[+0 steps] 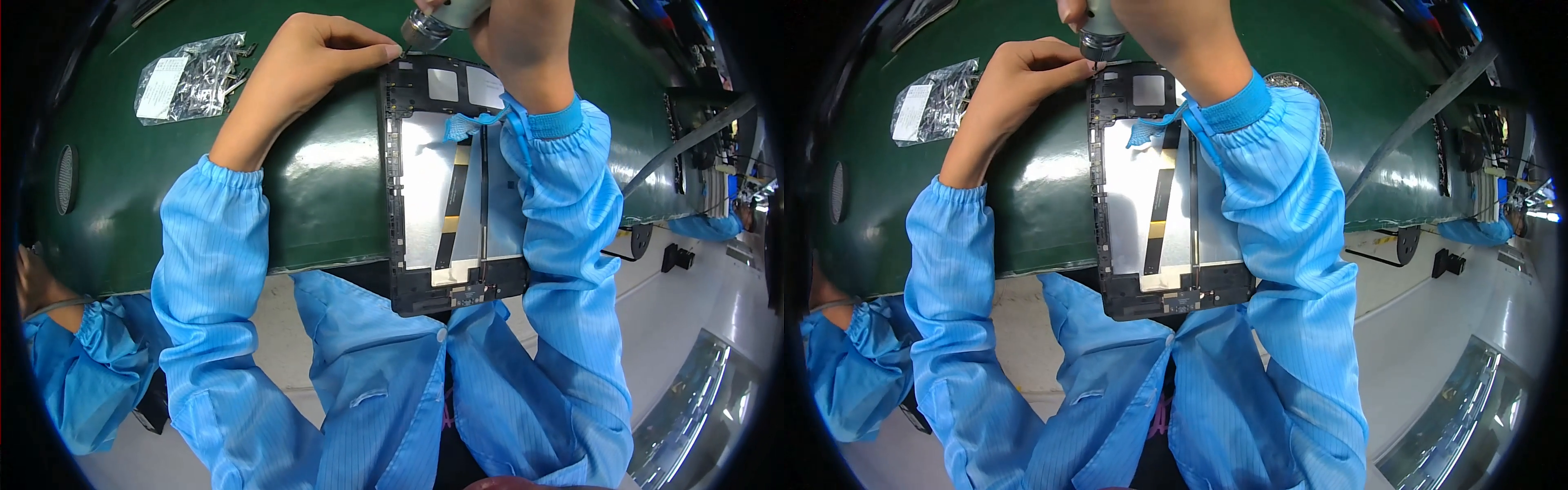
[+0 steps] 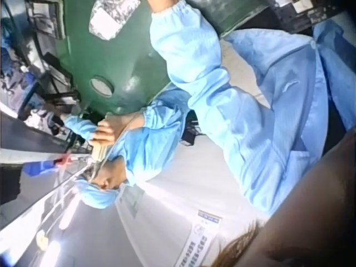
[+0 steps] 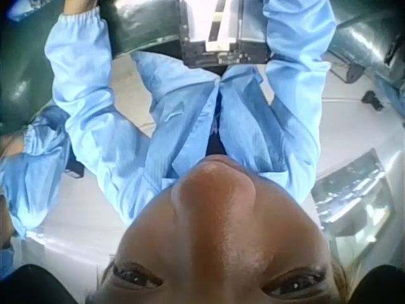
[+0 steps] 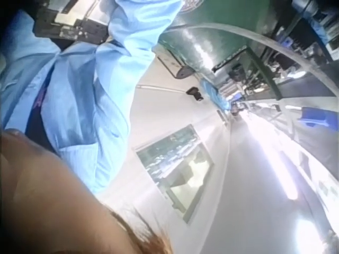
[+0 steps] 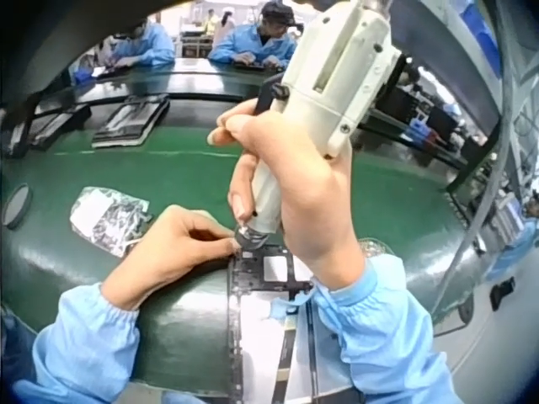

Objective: Screwing components into a tablet frame on an assembly line using an electric screwdriver.

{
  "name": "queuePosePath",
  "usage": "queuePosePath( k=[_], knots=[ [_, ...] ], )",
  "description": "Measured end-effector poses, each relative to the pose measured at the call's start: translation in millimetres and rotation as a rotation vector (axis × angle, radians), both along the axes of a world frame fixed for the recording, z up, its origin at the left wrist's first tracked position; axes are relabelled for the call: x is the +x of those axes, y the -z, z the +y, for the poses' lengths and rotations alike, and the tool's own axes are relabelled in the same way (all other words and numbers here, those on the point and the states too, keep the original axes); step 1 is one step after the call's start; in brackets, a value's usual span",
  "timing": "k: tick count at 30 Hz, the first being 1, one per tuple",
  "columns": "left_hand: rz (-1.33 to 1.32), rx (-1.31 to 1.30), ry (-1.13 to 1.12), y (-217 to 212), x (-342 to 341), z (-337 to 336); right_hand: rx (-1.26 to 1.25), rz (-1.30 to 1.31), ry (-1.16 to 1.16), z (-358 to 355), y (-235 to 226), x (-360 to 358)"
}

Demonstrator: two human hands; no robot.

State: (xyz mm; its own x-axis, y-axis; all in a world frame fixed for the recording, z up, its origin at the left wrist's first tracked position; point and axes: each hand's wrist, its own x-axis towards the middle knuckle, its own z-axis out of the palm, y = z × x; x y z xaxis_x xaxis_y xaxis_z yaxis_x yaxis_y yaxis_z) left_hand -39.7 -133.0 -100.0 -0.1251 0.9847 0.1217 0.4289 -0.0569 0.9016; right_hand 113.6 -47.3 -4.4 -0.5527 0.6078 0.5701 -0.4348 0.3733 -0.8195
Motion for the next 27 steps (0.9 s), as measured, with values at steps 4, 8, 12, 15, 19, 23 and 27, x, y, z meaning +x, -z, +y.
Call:
queuePosePath(
  k=[4, 8, 12, 15, 19, 23, 27],
  knots=[
    [-0.083, 0.061, 0.019, -3.3, 0.4, -1.9, -0.137, -0.063, 0.023, -2.5, 12.8, -8.8],
    [-0.018, -0.030, 0.023, 4.5, -9.0, 0.6, -0.134, -0.068, 0.030, -2.2, 17.0, -12.5],
    [0.024, 0.047, 0.059, 4.6, -9.9, 3.2, -0.167, -0.056, 0.040, -3.3, 18.6, -14.7],
    [-0.230, -0.045, -0.002, -25.1, 6.2, -8.1, -0.132, -0.069, 0.034, 0.0, 23.9, -13.5],
    [-0.220, -0.112, -0.004, -28.6, 0.5, -10.1, -0.156, -0.114, 0.064, -4.8, 23.8, -16.7],
    [-0.204, -0.092, 0.007, -26.7, 0.1, -8.1, -0.160, -0.071, 0.073, -3.2, 27.2, -17.6],
    [-0.187, -0.056, 0.018, -27.7, -0.1, -9.8, -0.158, -0.065, 0.080, -2.5, 27.4, -17.4]
  ],
)
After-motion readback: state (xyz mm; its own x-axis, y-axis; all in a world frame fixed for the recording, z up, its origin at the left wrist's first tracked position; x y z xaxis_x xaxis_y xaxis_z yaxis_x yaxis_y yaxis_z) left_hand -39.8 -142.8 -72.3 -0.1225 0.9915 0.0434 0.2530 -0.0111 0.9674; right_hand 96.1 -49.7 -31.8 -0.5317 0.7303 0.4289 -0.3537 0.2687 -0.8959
